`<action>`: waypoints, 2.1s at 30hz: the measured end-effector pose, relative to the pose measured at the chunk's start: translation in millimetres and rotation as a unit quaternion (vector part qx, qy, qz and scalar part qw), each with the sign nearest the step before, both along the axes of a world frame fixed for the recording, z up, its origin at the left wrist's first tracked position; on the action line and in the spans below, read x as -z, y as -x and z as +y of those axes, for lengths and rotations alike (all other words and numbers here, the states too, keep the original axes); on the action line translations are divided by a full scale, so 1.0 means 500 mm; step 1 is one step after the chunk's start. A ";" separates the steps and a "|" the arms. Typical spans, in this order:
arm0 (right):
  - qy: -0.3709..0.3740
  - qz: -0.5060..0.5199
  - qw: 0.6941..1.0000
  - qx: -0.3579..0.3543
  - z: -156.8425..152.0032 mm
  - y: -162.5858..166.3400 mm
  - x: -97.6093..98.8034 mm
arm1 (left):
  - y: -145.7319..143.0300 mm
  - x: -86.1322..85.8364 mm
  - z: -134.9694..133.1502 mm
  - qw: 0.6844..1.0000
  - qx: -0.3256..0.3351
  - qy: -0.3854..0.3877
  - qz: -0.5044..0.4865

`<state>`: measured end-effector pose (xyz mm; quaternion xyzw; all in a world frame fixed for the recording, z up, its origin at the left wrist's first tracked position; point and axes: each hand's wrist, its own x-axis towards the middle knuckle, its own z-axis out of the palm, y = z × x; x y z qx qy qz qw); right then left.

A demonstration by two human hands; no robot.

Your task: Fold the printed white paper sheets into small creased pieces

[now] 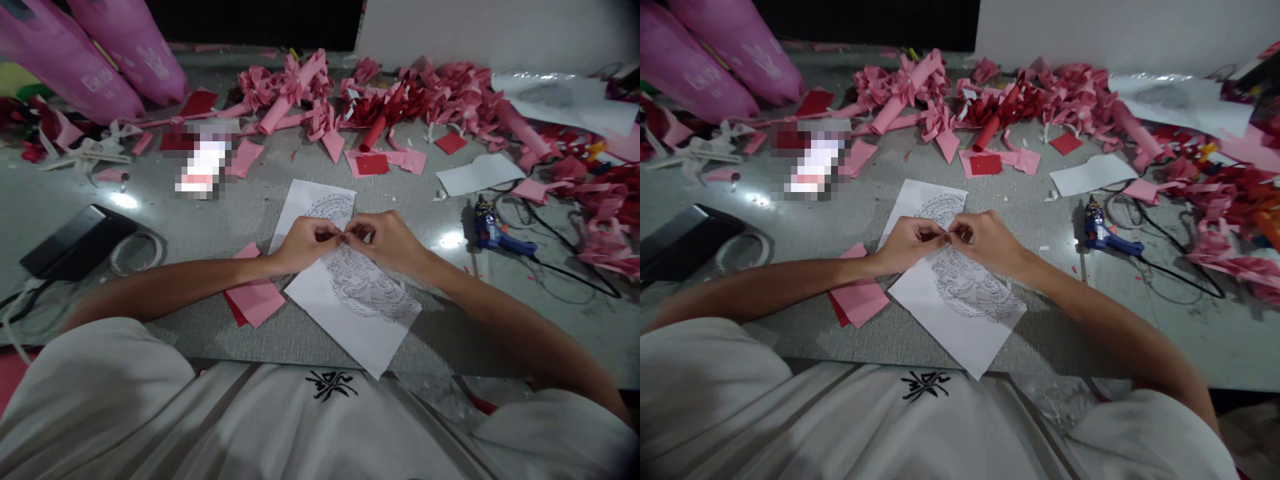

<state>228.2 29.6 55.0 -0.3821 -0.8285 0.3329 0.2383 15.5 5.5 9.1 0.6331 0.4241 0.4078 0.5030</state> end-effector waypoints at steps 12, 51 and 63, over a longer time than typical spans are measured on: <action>-0.107 -0.057 0.989 0.083 0.013 0.003 0.002 | 0.004 -0.008 -0.018 0.996 0.005 -0.079 0.040; -0.080 -0.008 0.997 -0.003 0.016 -0.027 0.015 | -0.004 0.011 0.010 0.999 -0.049 0.001 0.008; -0.088 -0.014 0.996 -0.011 0.014 0.005 0.008 | 0.000 0.009 0.011 0.999 -0.041 -0.025 0.026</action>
